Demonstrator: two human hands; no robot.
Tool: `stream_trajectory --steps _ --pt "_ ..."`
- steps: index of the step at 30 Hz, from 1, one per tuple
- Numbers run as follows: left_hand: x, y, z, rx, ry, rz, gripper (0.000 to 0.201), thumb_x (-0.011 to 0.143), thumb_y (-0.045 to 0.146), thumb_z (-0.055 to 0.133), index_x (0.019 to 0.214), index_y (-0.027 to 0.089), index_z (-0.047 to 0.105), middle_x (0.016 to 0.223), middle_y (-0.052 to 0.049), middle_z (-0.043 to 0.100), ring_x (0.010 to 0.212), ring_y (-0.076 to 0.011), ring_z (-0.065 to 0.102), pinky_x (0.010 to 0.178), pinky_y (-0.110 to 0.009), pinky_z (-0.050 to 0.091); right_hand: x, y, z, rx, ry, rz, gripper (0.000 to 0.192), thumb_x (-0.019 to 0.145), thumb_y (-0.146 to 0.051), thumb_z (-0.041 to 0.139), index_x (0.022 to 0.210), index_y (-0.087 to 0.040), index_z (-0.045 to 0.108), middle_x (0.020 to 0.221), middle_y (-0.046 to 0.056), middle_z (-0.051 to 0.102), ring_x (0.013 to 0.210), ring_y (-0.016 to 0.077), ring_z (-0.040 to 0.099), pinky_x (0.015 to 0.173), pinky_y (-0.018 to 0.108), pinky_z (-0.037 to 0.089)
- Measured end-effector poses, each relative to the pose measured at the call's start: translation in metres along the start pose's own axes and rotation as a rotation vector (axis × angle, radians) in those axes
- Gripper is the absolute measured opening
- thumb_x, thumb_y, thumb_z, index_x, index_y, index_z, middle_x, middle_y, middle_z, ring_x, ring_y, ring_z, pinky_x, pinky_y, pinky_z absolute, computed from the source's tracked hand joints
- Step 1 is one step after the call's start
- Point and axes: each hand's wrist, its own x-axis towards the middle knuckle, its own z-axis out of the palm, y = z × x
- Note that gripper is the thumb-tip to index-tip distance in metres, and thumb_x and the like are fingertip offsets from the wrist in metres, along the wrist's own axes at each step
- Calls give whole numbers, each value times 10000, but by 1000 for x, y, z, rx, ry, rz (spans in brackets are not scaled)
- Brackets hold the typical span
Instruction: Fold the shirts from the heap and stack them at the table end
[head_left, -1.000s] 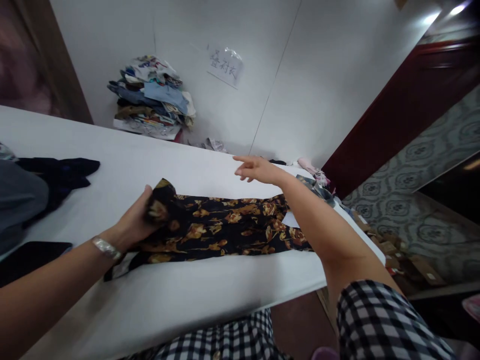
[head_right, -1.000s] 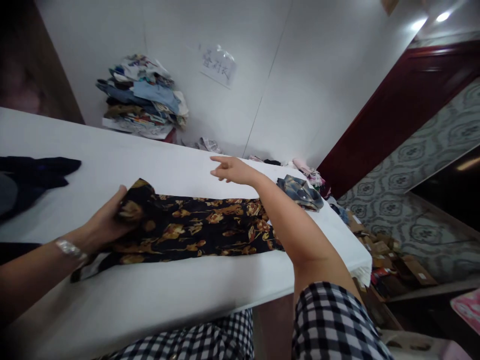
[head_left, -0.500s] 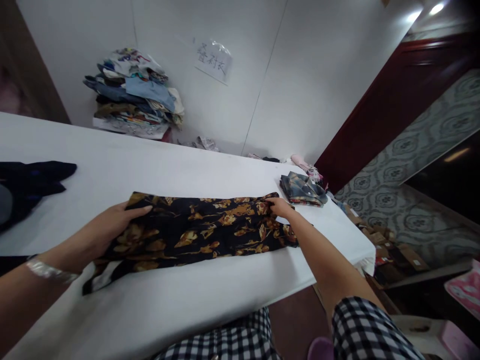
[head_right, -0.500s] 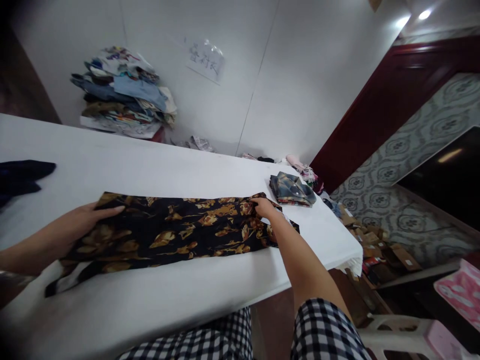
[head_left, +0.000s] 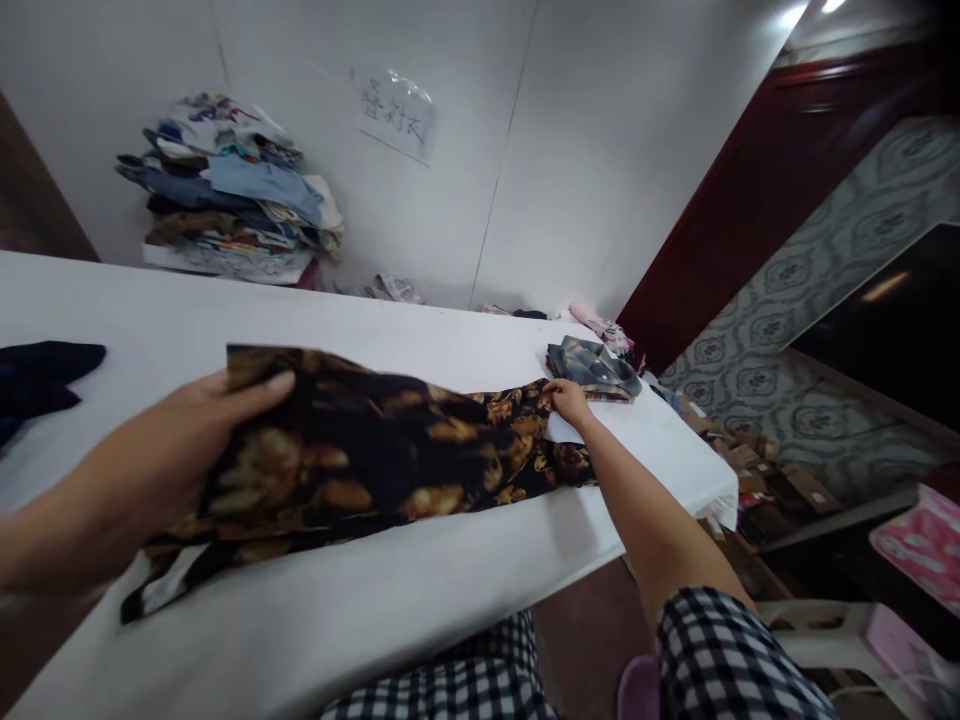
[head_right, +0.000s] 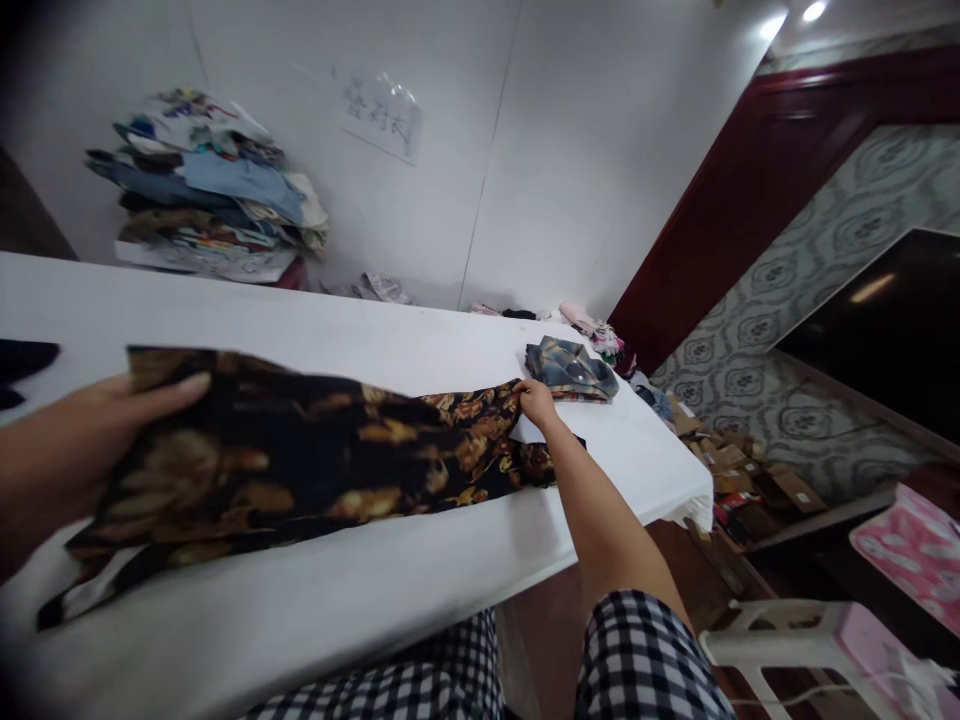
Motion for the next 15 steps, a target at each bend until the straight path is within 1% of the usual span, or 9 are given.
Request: stream_trajectory --steps 2,3,4,5,6,8,10,12,15 --pt "40 -2 -12 -12 19 -97 463 701 491 643 1026 162 661 720 -37 729 647 -219 686 644 -378 616 6 -6 3 18 17 3 375 658 -66 469 925 -142 721 936 56 723 883 177 639 863 278 492" --pt "59 -9 -21 -18 -46 -153 407 750 465 608 987 138 654 716 -44 730 639 -200 680 662 -355 611 9 -8 4 26 26 8 407 667 -68 470 985 -141 713 949 58 721 881 174 641 863 276 494" --pt "76 -19 -30 -22 -110 -261 351 780 437 579 921 123 648 681 -54 722 625 -204 676 672 -365 607 11 -10 5 33 32 15 431 679 -75 474 1042 -141 698 953 59 720 869 172 644 852 275 500" --pt "90 -31 -39 -18 -142 -367 306 804 412 551 863 123 634 668 -65 720 624 -213 678 681 -373 604 13 -12 6 39 36 24 445 694 -87 481 1087 -142 683 946 59 719 846 170 648 830 276 509" --pt "101 -44 -47 -13 -176 -441 283 819 395 537 856 130 627 693 -75 729 671 -228 693 720 -388 599 14 -13 6 43 34 35 445 711 -102 487 1114 -143 670 932 60 719 816 169 651 799 276 520" --pt "112 -66 -58 27 -180 -433 260 800 406 570 867 160 615 709 -58 734 728 -249 705 765 -409 591 14 -14 6 42 22 53 411 749 -136 490 1121 -147 665 920 62 718 761 165 653 739 275 532" --pt "112 -77 -60 52 -148 -318 273 745 383 643 940 195 605 704 -16 734 733 -252 707 755 -404 590 10 -14 7 28 5 65 362 784 -166 486 1095 -150 672 923 63 718 747 163 654 718 275 532" --pt "107 -78 -58 45 -102 -220 372 692 308 692 1039 229 582 676 24 723 689 -237 701 701 -371 591 5 -14 9 2 -18 67 314 804 -185 496 1055 -155 683 923 60 719 780 166 656 747 275 523" --pt "100 -67 -53 15 -59 -188 503 688 234 671 1172 253 536 655 38 710 636 -222 688 629 -339 584 -3 -19 18 -42 -56 56 239 816 -246 548 988 -176 699 944 57 720 894 183 654 839 278 490"
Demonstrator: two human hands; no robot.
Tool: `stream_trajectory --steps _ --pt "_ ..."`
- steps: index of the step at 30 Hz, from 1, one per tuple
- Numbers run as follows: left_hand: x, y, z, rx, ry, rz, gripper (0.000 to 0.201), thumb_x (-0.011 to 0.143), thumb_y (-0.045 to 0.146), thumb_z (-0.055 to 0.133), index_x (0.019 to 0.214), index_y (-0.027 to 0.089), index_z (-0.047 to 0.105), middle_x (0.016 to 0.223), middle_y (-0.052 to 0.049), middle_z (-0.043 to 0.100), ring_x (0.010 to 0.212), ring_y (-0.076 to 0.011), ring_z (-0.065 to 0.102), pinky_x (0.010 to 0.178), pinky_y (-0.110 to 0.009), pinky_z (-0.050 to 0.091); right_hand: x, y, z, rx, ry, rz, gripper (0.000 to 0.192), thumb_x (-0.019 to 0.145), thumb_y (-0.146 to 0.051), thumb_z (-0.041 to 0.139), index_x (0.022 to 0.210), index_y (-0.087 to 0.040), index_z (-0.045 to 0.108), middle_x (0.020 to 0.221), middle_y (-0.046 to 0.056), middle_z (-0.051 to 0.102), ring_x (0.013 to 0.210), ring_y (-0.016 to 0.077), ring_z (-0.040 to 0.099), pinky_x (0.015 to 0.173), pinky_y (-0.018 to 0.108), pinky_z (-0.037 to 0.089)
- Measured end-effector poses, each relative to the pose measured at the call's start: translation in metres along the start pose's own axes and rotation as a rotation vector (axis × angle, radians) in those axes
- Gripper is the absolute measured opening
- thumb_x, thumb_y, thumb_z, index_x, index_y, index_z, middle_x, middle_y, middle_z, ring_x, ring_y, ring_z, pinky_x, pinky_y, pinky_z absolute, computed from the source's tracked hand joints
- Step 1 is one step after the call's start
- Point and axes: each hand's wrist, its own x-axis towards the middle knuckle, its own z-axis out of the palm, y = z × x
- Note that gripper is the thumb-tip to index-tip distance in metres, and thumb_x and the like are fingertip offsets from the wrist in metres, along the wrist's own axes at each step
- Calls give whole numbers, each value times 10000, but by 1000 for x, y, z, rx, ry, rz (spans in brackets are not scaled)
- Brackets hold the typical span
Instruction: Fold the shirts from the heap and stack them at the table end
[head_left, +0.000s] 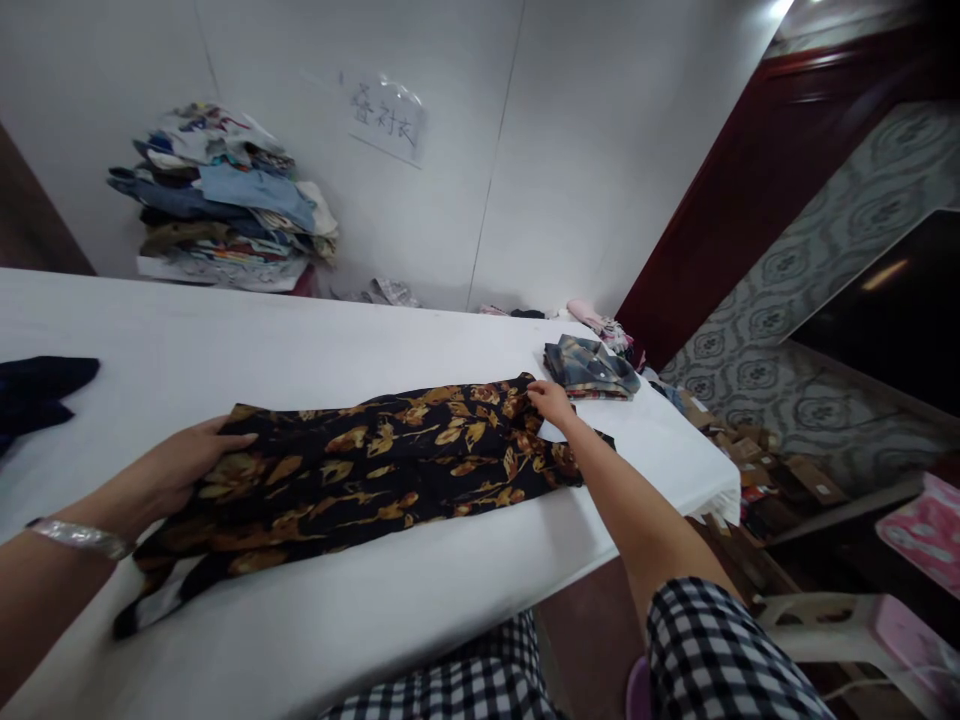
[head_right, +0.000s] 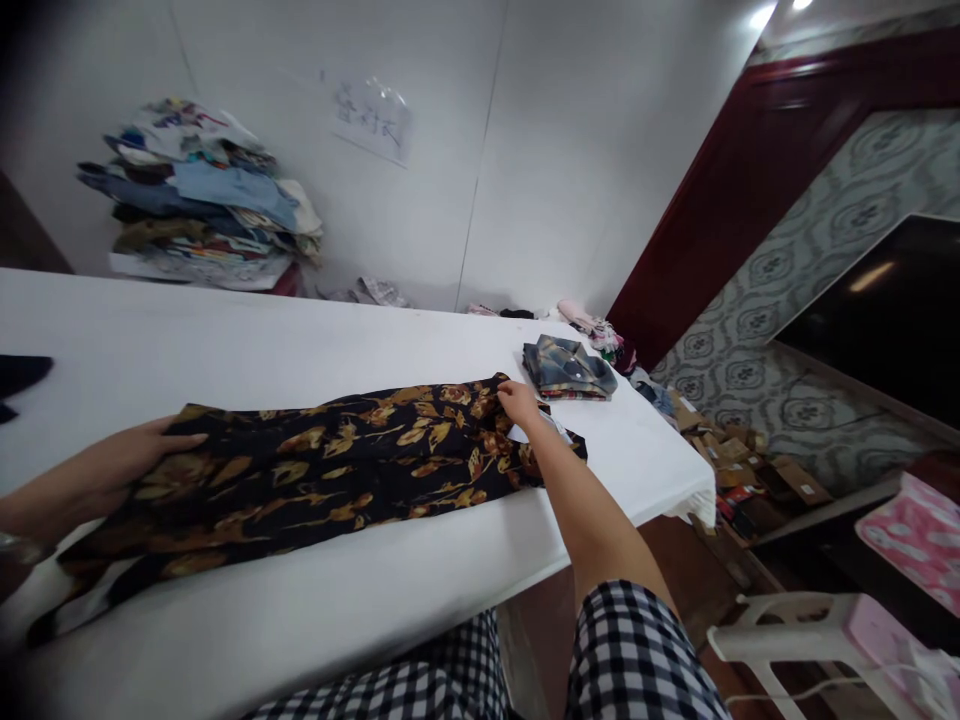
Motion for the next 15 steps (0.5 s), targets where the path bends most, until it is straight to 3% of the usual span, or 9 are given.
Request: stream_trajectory --steps 3,6,10,15 --pt "-6 9 3 -27 4 15 548 708 216 628 1242 254 509 681 21 713 627 -220 685 615 -341 585 -3 -7 12 -44 -24 35 289 834 -413 563 851 -161 704 921 105 716 958 243 648 876 319 467" --pt "-14 16 9 -60 0 22 554 694 206 630 1236 248 521 670 13 707 597 -209 675 584 -325 585 2 -12 23 -62 -52 118 389 823 -507 559 736 -147 678 810 136 707 896 278 664 826 342 479" --pt "-29 27 15 -102 -22 42 543 638 194 669 1166 252 558 675 17 704 570 -194 663 565 -309 583 6 -10 29 -11 -106 197 249 808 -363 599 695 -147 655 666 89 687 642 206 661 653 283 499" --pt "-25 26 4 -33 95 122 444 609 207 664 1038 253 564 646 41 685 558 -184 650 573 -308 570 -18 12 18 60 -79 230 215 860 -242 474 759 -163 647 709 54 706 522 127 612 509 210 457"
